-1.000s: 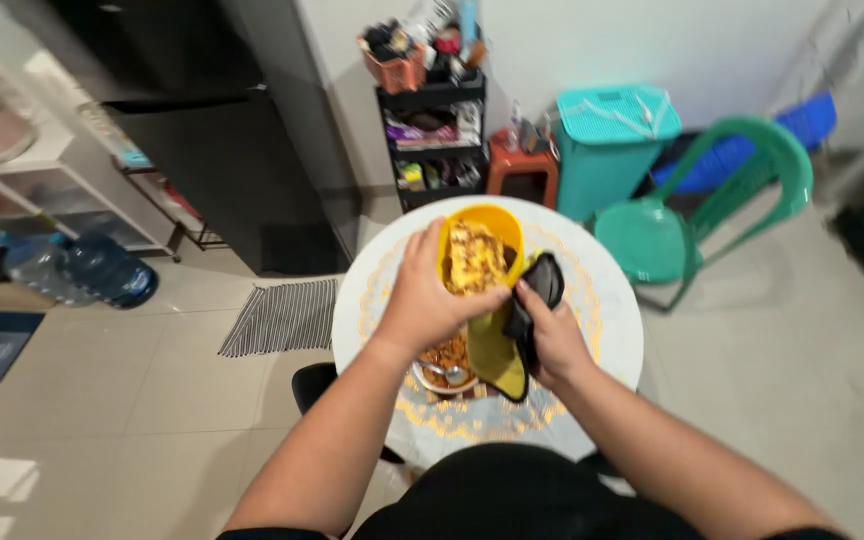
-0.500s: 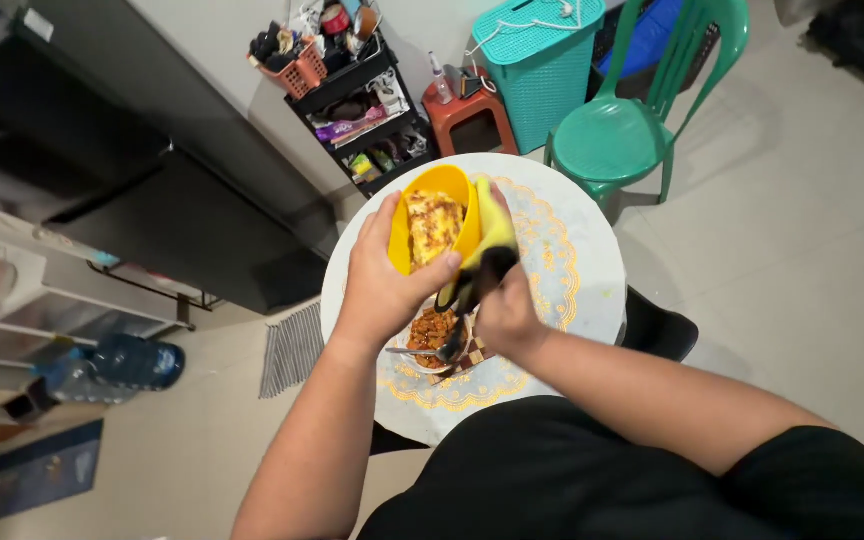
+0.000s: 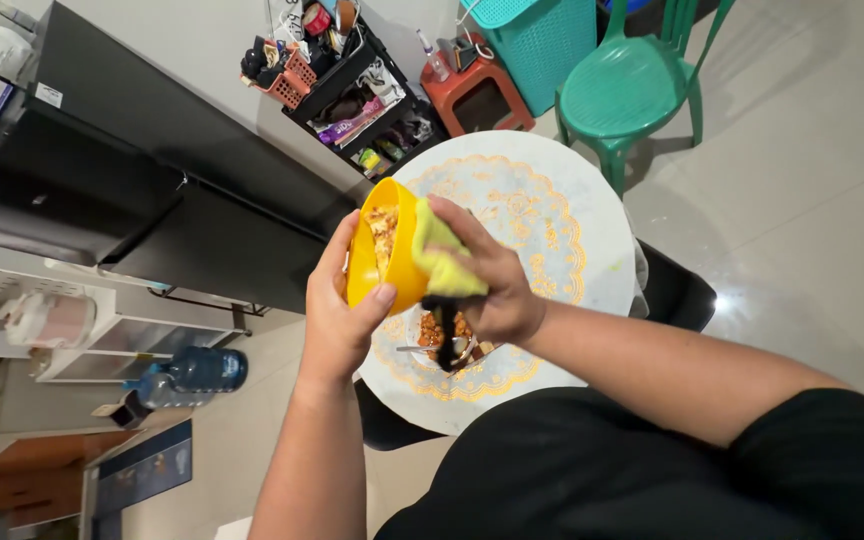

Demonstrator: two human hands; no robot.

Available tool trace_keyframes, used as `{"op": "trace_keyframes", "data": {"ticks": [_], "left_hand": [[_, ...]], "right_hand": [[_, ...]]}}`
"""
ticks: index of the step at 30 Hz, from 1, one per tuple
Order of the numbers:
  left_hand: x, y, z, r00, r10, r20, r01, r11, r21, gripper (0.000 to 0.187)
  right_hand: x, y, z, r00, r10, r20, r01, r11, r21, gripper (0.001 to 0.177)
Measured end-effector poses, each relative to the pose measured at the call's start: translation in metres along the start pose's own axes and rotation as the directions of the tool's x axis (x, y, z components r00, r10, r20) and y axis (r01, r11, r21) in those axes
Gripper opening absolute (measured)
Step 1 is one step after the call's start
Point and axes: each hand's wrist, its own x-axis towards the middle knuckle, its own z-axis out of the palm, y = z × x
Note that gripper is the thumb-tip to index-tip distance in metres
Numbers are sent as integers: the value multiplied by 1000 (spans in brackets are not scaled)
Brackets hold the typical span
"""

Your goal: Cleaning a wooden board or trivet using a damp cloth at a dining table.

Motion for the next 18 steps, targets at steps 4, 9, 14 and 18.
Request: {"op": "trace_keyframes", "data": {"ticks": [4,9,14,18], "left_hand": [[-11,6,-6,994,2,105,2,999,-43,112],[-13,24,-8,991,-71,116,73,997,-11,119],[-16,31,-16,999,4,46,-12,985,173,117],[-24,28,-27,958,143,248,-242,867,435,112]], "right_hand": [[-52,68,3,691,722,42,-640,583,501,33],[-26,19,21,891,446,-87,-368,820,438,39],[8,-19,23,992,93,-82,-76,980,185,29],[-72,69,30,779,621,81,-509,552,660,34]]}}
